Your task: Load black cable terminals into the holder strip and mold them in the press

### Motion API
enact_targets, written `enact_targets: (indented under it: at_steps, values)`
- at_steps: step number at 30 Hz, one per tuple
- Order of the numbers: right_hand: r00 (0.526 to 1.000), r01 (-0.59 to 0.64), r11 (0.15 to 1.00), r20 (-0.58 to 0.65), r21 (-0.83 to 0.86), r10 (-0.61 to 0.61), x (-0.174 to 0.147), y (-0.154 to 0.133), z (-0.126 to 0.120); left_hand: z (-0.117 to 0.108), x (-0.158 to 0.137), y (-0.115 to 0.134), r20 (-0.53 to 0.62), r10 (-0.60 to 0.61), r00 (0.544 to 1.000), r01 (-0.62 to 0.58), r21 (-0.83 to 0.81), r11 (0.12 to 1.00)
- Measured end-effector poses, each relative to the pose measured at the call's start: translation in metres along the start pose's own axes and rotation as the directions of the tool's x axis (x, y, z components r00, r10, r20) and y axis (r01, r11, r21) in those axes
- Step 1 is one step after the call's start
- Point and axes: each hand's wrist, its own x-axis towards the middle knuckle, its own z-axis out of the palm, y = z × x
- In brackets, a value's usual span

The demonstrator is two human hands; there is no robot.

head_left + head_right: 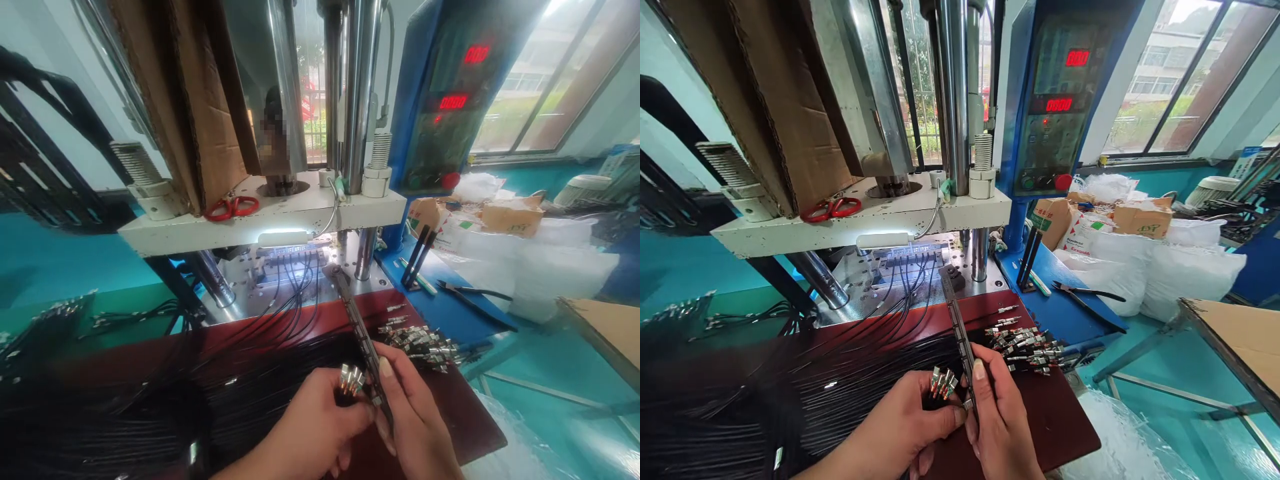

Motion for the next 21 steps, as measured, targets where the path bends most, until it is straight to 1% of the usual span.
enact_targets:
  at_steps: [5, 10, 15, 18, 21]
  values:
    - [1.000, 0.012, 0.998, -0.022, -0.065, -0.013, -0.0011, -0.0024, 0.0014, -0.0001, -0.0005, 0.0021, -0.021, -0.019, 1.000, 0.018, -0.061, 0.998]
    - [1.000, 0.004, 0.997, -0.008, -0.074, -0.005, -0.0004, 0.0010, 0.0005, -0.0007, -0.0016, 0.0027, -0.003, -0.004, 1.000, 0.004, -0.077, 0.997]
    - [1.000, 0.010, 0.999, 0.004, -0.041, -0.010, -0.0003, 0.0026, 0.0012, -0.0005, -0.0009, 0.0004, -0.005, 0.024, 1.000, -0.024, -0.087, 0.996]
    - [1.000, 0.025, 0.999, 0.015, -0.044, -0.024, -0.0003, 0.0038, 0.0005, 0.0007, 0.0001, 0.0003, -0.008, 0.022, 1.000, -0.022, -0.098, 0.995]
    - [1.000, 0.022, 0.997, 0.000, -0.071, -0.022, -0.0005, 0.0072, -0.0005, 0.0014, -0.0007, 0.0019, -0.015, 0.011, 1.000, -0.012, -0.104, 0.994]
